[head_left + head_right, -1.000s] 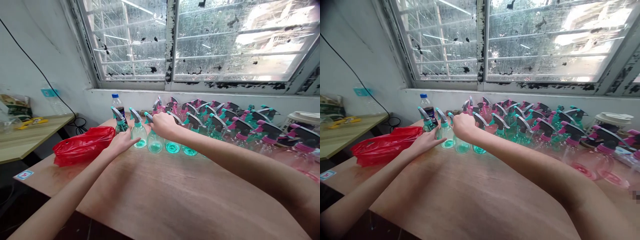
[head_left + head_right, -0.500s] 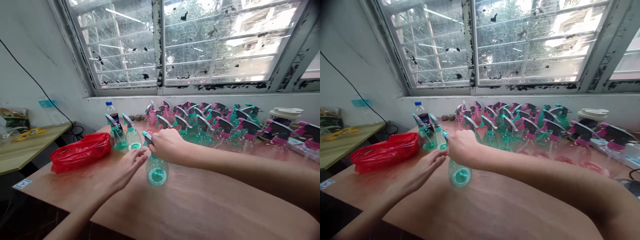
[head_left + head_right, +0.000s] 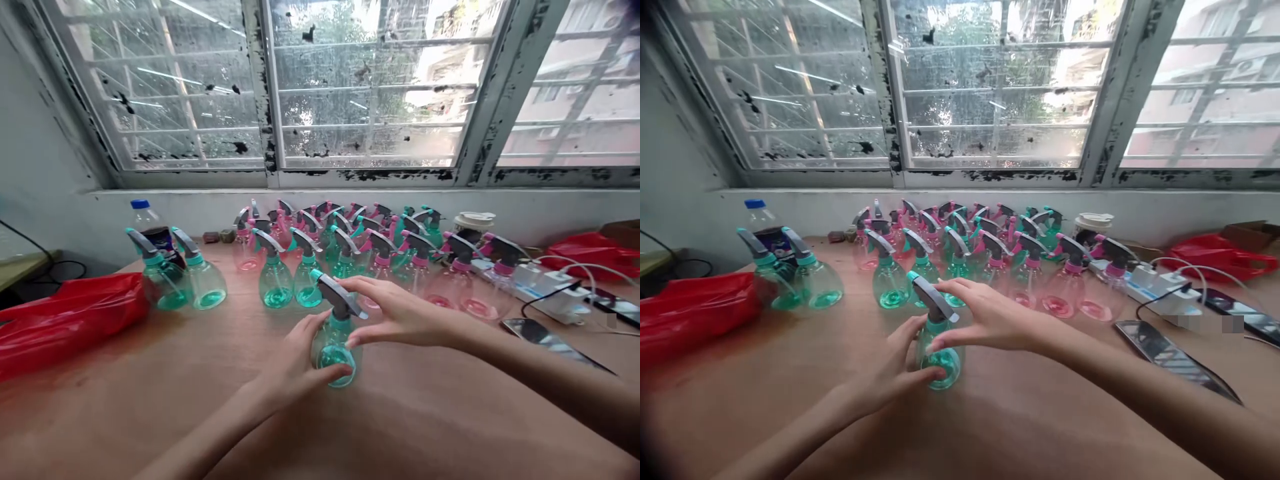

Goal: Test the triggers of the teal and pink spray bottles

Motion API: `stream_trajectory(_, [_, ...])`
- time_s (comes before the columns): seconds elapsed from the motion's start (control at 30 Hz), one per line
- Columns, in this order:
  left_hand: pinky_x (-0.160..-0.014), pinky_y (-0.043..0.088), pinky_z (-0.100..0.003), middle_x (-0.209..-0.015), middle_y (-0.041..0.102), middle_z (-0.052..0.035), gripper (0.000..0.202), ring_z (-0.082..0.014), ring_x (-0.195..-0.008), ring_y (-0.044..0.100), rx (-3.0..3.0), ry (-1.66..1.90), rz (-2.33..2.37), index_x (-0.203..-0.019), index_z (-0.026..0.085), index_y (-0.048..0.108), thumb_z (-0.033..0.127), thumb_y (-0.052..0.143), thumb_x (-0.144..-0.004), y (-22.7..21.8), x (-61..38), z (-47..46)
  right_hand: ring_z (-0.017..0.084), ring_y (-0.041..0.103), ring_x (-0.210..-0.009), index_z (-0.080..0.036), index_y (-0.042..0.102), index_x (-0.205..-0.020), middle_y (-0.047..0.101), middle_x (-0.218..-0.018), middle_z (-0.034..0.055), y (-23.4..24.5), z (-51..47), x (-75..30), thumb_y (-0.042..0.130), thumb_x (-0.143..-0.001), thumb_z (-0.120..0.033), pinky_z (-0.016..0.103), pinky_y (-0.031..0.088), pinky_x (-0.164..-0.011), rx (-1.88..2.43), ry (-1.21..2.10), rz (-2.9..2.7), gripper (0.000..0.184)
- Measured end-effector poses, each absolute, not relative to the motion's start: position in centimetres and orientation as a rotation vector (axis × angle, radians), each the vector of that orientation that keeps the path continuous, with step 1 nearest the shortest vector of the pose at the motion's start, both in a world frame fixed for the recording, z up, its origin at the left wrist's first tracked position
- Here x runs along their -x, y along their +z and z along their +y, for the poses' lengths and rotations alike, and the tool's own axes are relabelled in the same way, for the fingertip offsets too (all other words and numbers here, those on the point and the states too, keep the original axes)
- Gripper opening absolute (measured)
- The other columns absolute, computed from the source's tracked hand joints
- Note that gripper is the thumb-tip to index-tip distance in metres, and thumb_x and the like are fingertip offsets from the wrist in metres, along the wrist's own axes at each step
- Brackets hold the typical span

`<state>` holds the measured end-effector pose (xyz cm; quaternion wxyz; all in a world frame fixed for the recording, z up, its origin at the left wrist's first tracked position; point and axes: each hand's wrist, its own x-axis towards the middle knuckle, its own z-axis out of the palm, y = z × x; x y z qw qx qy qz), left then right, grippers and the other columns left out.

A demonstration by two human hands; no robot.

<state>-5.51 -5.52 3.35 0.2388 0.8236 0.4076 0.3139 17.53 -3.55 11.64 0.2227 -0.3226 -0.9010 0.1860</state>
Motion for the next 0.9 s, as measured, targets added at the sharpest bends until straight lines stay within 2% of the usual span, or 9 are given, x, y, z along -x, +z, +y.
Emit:
stream_trajectory(0.03, [-0.102, 0.042, -0.052, -0.133, 0.054, -0.0106, 0.072, -0.0343, -0.124, 0.051, -2.26, 0.877, 1.076, -0.141, 0.026, 0.041, 0.041, 0.076, -0.08, 3.2, 4.6, -5.2, 0.03, 0.053, -0.122, -0.022, 0.042, -0.14, 0.055, -0.137, 0.0131, 10.7, -3.7, -18.5, 0.071, -0.077, -0.057, 0.043, 0.043, -0.099, 0.889, 0.541, -2.423, 0.077])
stream_trajectory(0.13, [-0.103, 0.042, -0.051, -0.133, 0.054, -0.0114, 0.075, -0.0342, -0.124, 0.051, -2.27, 0.906, 0.965, -0.14, 0.025, 0.042, 0.037, 0.08, -0.077, 2.6, 1.7, -4.7, 0.028, 0.058, -0.112, -0.02, 0.045, -0.135, 0.06, -0.127, 0.0126, 8.0, -3.9, -20.0, 0.073, -0.078, -0.05, 0.041, 0.047, -0.093, 0.874, 0.609, -2.218, 0.071])
stream_trajectory(0.2, [-0.105, 0.041, -0.05, -0.134, 0.053, -0.012, 0.077, -0.0341, -0.126, 0.05, -2.284, 0.889, 0.894, -0.139, 0.022, 0.043, 0.037, 0.082, -0.074, 2.3, -0.1, -4.5, 0.023, 0.062, -0.094, -0.019, 0.047, -0.13, 0.065, -0.109, 0.0082, 6.6, -3.8, -20.1, 0.072, -0.08, -0.048, 0.036, 0.051, -0.081, 0.875, 0.661, -2.059, 0.063])
stream_trajectory(0.3, [-0.109, 0.037, -0.049, -0.139, 0.049, -0.0137, 0.079, -0.0346, -0.131, 0.045, -2.309, 0.862, 0.821, -0.14, 0.02, 0.042, 0.039, 0.083, -0.074, 2.1, -2.0, -4.4, 0.017, 0.058, -0.073, -0.021, 0.055, -0.117, 0.061, -0.084, 0.0007, 5.5, -3.5, -19.9, 0.067, -0.084, -0.043, 0.03, 0.05, -0.068, 0.873, 0.76, -1.856, 0.043])
stream_trajectory(0.43, [-0.109, 0.038, -0.048, -0.14, 0.049, -0.0141, 0.08, -0.0336, -0.131, 0.045, -2.349, 0.854, 0.785, -0.138, 0.02, 0.043, 0.044, 0.083, -0.073, 2.1, -2.7, -3.9, 0.015, 0.054, -0.068, -0.022, 0.059, -0.108, 0.059, -0.084, 0.0003, 5.6, -3.4, -19.7, 0.062, -0.084, -0.031, 0.029, 0.048, -0.067, 0.798, 0.894, -1.735, 0.026])
stream_trajectory(0.57, [-0.105, 0.041, -0.048, -0.136, 0.051, -0.0137, 0.081, -0.0344, -0.126, 0.049, -2.424, 0.833, 0.794, -0.137, 0.022, 0.044, 0.056, 0.079, -0.073, 1.7, -1.9, -2.9, 0.012, 0.047, -0.06, -0.023, 0.059, -0.11, 0.055, -0.079, -0.0022, 5.8, -2.7, -19.6, 0.058, -0.077, -0.015, 0.026, 0.043, -0.06, 0.746, 0.936, -1.744, 0.034])
stream_trajectory(0.67, [-0.101, 0.044, -0.049, -0.133, 0.054, -0.0142, 0.077, -0.0339, -0.122, 0.052, -2.487, 0.796, 0.797, -0.14, 0.021, 0.039, 0.06, 0.069, -0.081, 0.9, -0.7, -1.8, 0.01, 0.042, -0.055, -0.023, 0.06, -0.111, 0.056, -0.079, -0.0022, 5.6, -1.7, -19.4, 0.054, -0.073, -0.01, 0.025, 0.04, -0.056, 0.742, 0.939, -1.757, 0.041])
stream_trajectory(0.77, [-0.103, 0.041, -0.05, -0.133, 0.055, -0.0151, 0.068, -0.0332, -0.122, 0.052, -2.572, 0.707, 0.789, -0.14, 0.019, 0.04, 0.052, 0.066, -0.086, 0.2, 0.7, -0.8, 0.011, 0.043, -0.055, -0.023, 0.06, -0.11, 0.059, -0.082, -0.0009, 5.6, -0.9, -19.2, 0.051, -0.07, -0.009, 0.025, 0.04, -0.055, 0.743, 0.911, -1.742, 0.043])
stream_trajectory(0.9, [-0.111, 0.031, -0.054, -0.142, 0.048, -0.0191, 0.074, -0.0357, -0.132, 0.043, -2.709, 0.533, 0.841, -0.141, 0.014, 0.041, 0.041, 0.071, -0.079, -0.2, 1.9, -0.3, 0.012, 0.044, -0.058, -0.022, 0.061, -0.106, 0.056, -0.075, -0.002, 5.8, -0.6, -19.3, 0.049, -0.068, -0.009, 0.026, 0.041, -0.058, 0.748, 0.872, -1.757, 0.042])
